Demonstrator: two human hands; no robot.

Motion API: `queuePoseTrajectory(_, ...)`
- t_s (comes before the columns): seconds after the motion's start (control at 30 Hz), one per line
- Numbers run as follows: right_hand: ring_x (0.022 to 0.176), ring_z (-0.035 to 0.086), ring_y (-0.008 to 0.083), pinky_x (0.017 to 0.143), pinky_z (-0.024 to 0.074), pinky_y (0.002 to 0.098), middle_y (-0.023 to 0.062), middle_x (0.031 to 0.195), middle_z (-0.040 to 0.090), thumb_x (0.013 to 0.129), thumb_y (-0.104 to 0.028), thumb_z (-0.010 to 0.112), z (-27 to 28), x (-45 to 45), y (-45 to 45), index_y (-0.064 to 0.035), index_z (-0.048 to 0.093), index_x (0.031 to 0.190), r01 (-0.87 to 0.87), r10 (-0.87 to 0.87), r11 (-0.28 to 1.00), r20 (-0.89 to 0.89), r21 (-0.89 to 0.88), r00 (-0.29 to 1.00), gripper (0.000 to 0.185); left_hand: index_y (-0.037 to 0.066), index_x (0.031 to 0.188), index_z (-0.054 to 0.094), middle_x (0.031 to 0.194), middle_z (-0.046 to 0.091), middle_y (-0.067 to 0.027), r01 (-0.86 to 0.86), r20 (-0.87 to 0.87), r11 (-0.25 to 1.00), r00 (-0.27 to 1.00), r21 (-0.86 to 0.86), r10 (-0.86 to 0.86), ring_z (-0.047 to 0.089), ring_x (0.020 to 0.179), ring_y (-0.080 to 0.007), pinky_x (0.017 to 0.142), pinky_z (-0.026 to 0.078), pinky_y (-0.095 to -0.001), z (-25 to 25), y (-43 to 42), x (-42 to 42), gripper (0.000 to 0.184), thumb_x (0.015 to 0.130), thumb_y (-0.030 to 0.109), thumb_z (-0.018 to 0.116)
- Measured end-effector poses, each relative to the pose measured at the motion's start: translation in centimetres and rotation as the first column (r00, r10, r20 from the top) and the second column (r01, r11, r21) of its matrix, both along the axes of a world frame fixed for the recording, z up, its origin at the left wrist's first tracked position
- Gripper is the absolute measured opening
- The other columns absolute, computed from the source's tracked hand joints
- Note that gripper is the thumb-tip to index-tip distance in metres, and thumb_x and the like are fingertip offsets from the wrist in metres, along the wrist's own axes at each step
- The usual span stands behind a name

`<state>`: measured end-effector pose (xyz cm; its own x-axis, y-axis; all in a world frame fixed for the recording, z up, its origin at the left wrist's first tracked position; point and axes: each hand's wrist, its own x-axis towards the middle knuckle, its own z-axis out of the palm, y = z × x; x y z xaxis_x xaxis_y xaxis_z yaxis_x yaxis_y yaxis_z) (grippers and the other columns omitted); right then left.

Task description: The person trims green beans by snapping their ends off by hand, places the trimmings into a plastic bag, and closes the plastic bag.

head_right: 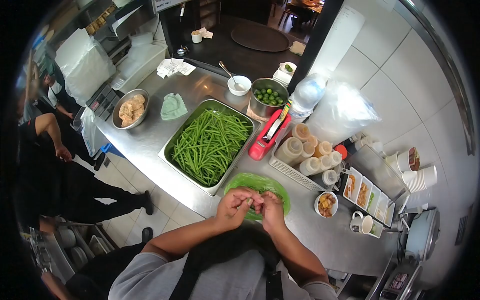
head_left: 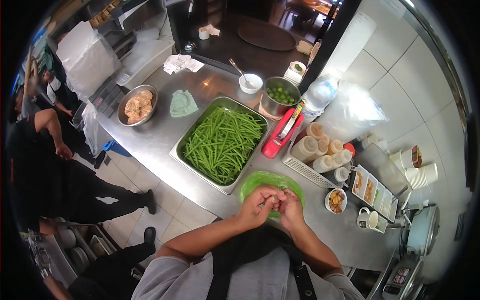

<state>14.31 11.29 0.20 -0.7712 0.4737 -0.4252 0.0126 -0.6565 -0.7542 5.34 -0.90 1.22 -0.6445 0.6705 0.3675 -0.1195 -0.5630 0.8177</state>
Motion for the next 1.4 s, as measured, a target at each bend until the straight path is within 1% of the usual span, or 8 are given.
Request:
queuePoseTrajectory(0.1,0.064,0.055,0.0095,0.058,0.0442,0.0242,0.0038,0.076,0.064,0.088,-0.009,0.061,0.0,0.1,0.6,-0.0061,0.061,0.082,-0.004,-0.003,0.997,0.091,0.080,0.996,0.007,0.003,0.123,0.043,0.112,0.061,-0.0151,-0.090,-0.253,0.996,0.963,0.013,0.091,0.066,0.097,-0.0188,0.087,0.052,-0.0315,0.1,-0.2,-0.8,0.028,0.098,-0.008,0.046)
queuePoseTrajectory(0.33,0.062,0.054,0.0081,0.058,0.0434,0.0225,0.0020,0.074,0.063,0.088,-0.010,0.064,-0.4,1.3,1.4,-0.0044,0.063,0.084,-0.128,0.034,0.907,0.233,0.400,0.972,0.007,-0.004,0.135,0.040,0.114,0.061,-0.0151,-0.486,0.018,0.819,0.857,-0.305,0.516,0.067,0.101,-0.0220,0.088,0.055,-0.0315,-1.6,-4.2,-10.5,0.041,0.095,-0.009,0.051)
queuePoseTrajectory(0.47,0.063,0.057,0.0118,0.060,0.0460,0.0275,0.0040,0.074,0.064,0.086,-0.014,0.070,-0.2,2.1,1.8,-0.0036,0.064,0.082,-0.358,0.022,0.626,0.444,0.692,0.896,0.013,-0.011,0.151,0.015,0.150,0.036,-0.0265,-0.385,-0.041,0.685,0.886,-0.618,0.462,0.047,0.135,-0.0324,0.104,0.047,-0.0356,-4.3,-7.8,-13.3,0.071,0.094,-0.004,0.056)
queuePoseTrajectory(0.63,0.072,0.063,0.0263,0.066,0.0497,0.0388,0.0107,0.078,0.064,0.082,-0.014,0.073,-0.2,1.6,2.0,-0.0051,0.066,0.082,-0.460,-0.063,0.199,0.480,0.865,0.875,0.011,-0.013,0.149,0.019,0.153,0.033,-0.0261,-0.344,-0.053,0.672,0.909,-0.656,0.414,0.035,0.143,-0.0335,0.110,0.039,-0.0361,-3.7,-7.0,-11.4,0.076,0.091,0.004,0.065)
queuePoseTrajectory(0.7,0.078,0.063,0.0334,0.070,0.0506,0.0425,0.0120,0.081,0.064,0.079,-0.013,0.072,-0.7,1.2,2.2,-0.0059,0.067,0.085,-0.495,-0.054,0.072,0.499,0.866,0.865,0.010,-0.011,0.149,0.022,0.153,0.033,-0.0256,-0.567,-0.424,0.572,0.823,-0.593,0.377,0.031,0.145,-0.0313,0.113,0.035,-0.0370,-3.4,-6.3,-10.3,0.073,0.091,0.001,0.064)
queuePoseTrajectory(0.87,0.087,0.062,0.0335,0.075,0.0508,0.0453,0.0124,0.087,0.063,0.081,-0.013,0.068,-3.9,-1.0,2.2,-0.0066,0.069,0.087,-0.445,-0.087,-0.044,0.440,0.895,0.894,0.009,0.003,0.117,0.062,0.123,0.060,-0.0100,-0.532,-0.531,0.689,0.811,-0.493,0.246,0.061,0.101,-0.0169,0.066,0.049,-0.0269,0.2,-4.1,-6.9,0.030,0.087,0.004,0.069)
queuePoseTrajectory(1.0,0.094,0.060,0.0348,0.078,0.0500,0.0483,0.0132,0.091,0.061,0.082,-0.012,0.066,-5.3,-2.4,1.7,-0.0081,0.068,0.087,-0.520,-0.122,-0.210,0.506,0.828,0.854,0.007,0.002,0.114,0.064,0.111,0.063,-0.0096,-0.289,-0.422,0.740,0.907,-0.607,0.009,0.063,0.091,-0.0152,0.064,0.049,-0.0261,-1.6,-3.3,-5.1,0.027,0.088,0.006,0.069)
queuePoseTrajectory(1.4,0.080,0.061,0.0328,0.070,0.0485,0.0427,0.0118,0.083,0.063,0.076,-0.009,0.072,0.1,1.2,0.7,-0.0051,0.062,0.084,-0.327,-0.027,0.104,0.331,0.939,0.943,0.014,-0.001,0.107,0.067,0.092,0.070,-0.0117,-0.168,-0.315,0.718,0.946,-0.676,-0.076,0.065,0.069,-0.0163,0.061,0.050,-0.0302,-4.4,-1.2,-3.5,0.023,0.090,0.014,0.068)
